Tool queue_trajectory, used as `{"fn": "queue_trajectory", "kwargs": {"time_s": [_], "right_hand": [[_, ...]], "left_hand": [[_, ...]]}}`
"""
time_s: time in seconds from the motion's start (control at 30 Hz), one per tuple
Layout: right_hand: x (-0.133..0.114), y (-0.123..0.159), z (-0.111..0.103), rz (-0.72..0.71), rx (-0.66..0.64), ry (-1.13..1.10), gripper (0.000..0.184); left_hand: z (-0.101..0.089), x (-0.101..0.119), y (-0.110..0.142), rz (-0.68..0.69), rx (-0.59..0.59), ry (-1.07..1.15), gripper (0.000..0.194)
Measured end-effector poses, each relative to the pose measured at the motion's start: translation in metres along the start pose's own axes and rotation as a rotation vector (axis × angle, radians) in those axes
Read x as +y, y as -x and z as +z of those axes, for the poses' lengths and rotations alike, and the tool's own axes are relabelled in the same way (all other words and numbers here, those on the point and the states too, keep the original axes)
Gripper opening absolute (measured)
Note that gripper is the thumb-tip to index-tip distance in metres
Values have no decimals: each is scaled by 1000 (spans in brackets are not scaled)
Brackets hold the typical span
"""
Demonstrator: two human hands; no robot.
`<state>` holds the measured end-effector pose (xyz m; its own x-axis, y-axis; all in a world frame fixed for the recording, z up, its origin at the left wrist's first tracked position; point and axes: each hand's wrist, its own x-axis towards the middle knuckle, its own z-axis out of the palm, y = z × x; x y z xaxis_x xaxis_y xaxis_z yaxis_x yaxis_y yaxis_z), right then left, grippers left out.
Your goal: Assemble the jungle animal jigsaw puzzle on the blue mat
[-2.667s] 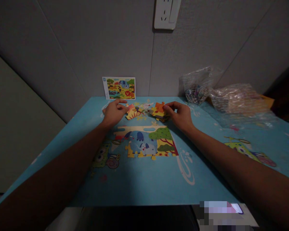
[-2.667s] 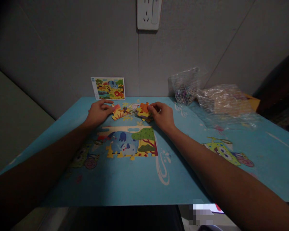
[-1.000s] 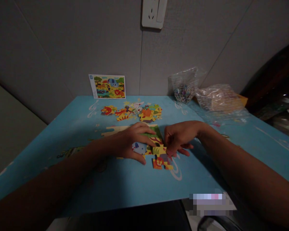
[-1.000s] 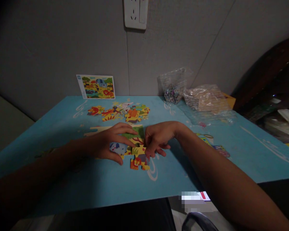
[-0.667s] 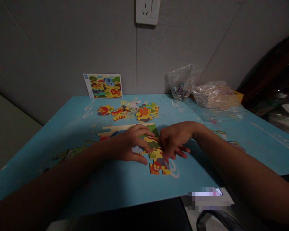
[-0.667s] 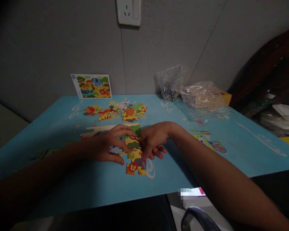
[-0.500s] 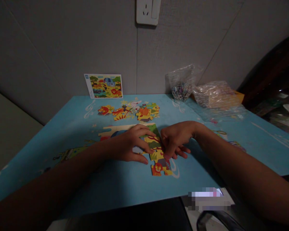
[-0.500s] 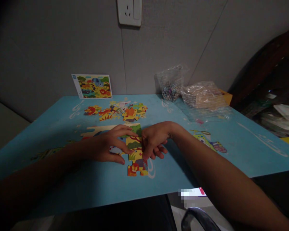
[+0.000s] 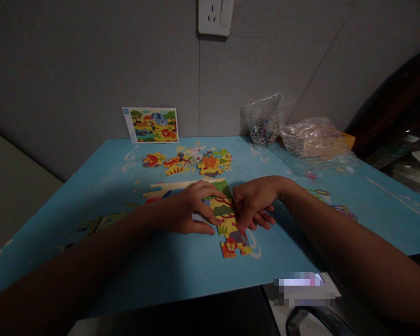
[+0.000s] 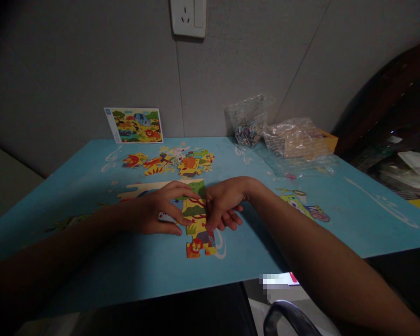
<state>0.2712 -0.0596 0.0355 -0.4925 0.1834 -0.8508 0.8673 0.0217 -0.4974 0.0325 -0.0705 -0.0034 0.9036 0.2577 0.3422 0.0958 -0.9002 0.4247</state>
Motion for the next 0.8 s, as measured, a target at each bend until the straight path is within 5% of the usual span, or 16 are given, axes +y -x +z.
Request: {"fn": "queue_trajectory", "kwargs": {"time_s": [0.33,0.8], "right_hand": [[4,-2,-3,-24,-37,2,64],[-1,-1,-1,-12,-3,-20,38]], "left_hand": [[-2,0,2,9,-65,8,22],[-2,3,1,-28,-114,-36,30]]}}
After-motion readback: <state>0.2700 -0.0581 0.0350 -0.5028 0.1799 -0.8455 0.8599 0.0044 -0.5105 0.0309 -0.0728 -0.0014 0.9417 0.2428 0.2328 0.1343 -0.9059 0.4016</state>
